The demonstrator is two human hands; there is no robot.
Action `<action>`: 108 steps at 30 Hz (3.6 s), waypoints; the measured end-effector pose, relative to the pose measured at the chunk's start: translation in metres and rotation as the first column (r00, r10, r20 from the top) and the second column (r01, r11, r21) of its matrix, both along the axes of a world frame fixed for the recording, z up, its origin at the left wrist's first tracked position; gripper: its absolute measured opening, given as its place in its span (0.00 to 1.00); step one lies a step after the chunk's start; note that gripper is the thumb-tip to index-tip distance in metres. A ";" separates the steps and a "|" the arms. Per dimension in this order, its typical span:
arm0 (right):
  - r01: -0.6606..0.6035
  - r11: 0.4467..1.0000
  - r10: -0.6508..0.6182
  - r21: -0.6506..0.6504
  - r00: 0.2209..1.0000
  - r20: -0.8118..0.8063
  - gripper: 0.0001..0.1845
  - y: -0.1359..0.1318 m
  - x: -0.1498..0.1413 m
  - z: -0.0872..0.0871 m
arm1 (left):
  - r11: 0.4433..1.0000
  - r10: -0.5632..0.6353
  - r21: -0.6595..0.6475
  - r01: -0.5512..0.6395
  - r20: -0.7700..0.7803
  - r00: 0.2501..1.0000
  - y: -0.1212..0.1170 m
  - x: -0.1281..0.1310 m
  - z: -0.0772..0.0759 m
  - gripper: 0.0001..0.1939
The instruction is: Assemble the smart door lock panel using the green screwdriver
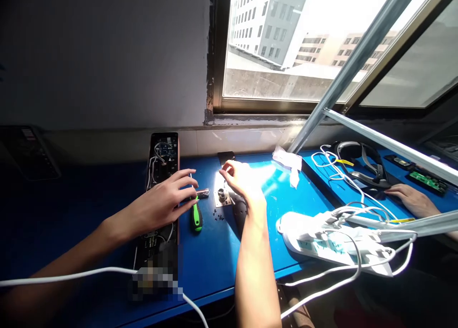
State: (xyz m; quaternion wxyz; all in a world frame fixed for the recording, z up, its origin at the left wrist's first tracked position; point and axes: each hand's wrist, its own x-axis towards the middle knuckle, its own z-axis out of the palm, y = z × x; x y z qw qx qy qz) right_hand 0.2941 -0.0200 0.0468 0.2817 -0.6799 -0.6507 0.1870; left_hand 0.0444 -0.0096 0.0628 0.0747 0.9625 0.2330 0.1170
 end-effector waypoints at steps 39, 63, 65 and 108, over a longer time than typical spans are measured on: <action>-0.487 0.870 0.480 0.078 0.873 0.090 0.07 -0.006 -0.115 0.030 | 0.904 0.408 -0.144 -0.404 0.575 0.709 -0.002 -0.070 -0.068 0.16; -0.483 0.875 0.483 0.031 0.875 0.001 0.05 -0.005 -0.108 0.024 | 0.897 0.435 -0.193 -0.397 0.543 0.718 -0.011 -0.069 -0.063 0.15; -0.389 0.921 0.389 -0.016 0.921 0.004 0.09 -0.007 -0.095 0.026 | 0.902 0.423 -0.175 -0.395 0.546 0.723 -0.012 -0.070 -0.062 0.14; 0.190 0.846 -0.005 0.498 0.937 -0.349 0.19 -0.023 -0.017 0.017 | 0.991 -0.085 0.094 0.090 -0.065 0.994 -0.010 0.033 -0.043 0.08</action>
